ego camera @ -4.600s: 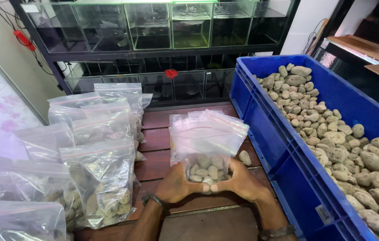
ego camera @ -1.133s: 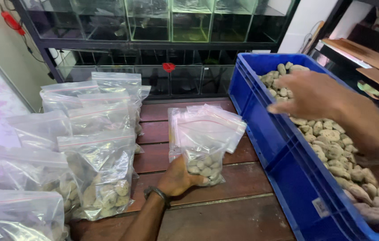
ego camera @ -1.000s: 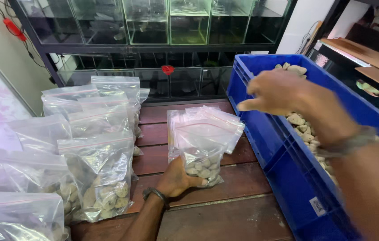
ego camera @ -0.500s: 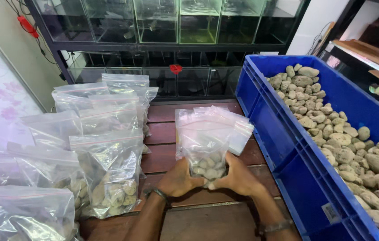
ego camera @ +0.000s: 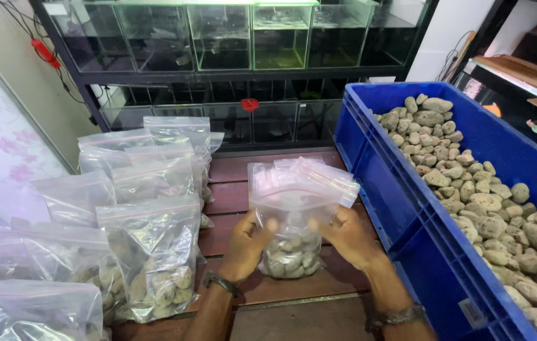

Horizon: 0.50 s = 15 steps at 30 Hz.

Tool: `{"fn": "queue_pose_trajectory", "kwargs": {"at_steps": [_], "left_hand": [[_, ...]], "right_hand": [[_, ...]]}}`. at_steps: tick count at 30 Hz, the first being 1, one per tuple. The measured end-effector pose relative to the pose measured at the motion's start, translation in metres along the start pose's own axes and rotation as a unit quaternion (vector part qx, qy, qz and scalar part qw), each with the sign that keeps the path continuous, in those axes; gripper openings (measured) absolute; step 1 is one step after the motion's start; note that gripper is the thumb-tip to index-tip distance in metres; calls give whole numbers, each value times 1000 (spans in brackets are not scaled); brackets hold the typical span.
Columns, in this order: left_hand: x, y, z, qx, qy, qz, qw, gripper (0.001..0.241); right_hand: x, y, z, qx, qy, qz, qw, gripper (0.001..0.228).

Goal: The person scoops small rocks from a blue bin and places them into clear zip-top bags. They seal each bag and set it aside on the table, repeating the process to create multiple filled bags.

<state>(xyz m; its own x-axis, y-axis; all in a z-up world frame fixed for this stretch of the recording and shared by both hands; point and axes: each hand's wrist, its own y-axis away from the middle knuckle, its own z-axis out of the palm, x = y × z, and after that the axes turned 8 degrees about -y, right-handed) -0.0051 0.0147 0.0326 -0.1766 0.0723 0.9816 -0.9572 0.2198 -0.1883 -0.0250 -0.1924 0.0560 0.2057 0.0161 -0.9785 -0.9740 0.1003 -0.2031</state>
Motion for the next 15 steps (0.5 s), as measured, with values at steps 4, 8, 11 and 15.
{"fn": "queue_pose_trajectory", "kwargs": {"at_steps": [4, 8, 11, 15], "left_hand": [[8, -15, -3, 40, 39, 0, 998, 24], [35, -7, -2, 62, 35, 48, 996, 16], [31, -12, -3, 66, 45, 58, 995, 17], [26, -11, -3, 71, 48, 45, 995, 16]], "right_hand": [[2, -15, -11, 21, -34, -73, 997, 13], [-10, -11, -8, 3, -34, -114, 993, 11], [-2, -17, -13, 6, -47, -117, 992, 10], [18, -22, -27, 28, -79, -106, 991, 10]]}}
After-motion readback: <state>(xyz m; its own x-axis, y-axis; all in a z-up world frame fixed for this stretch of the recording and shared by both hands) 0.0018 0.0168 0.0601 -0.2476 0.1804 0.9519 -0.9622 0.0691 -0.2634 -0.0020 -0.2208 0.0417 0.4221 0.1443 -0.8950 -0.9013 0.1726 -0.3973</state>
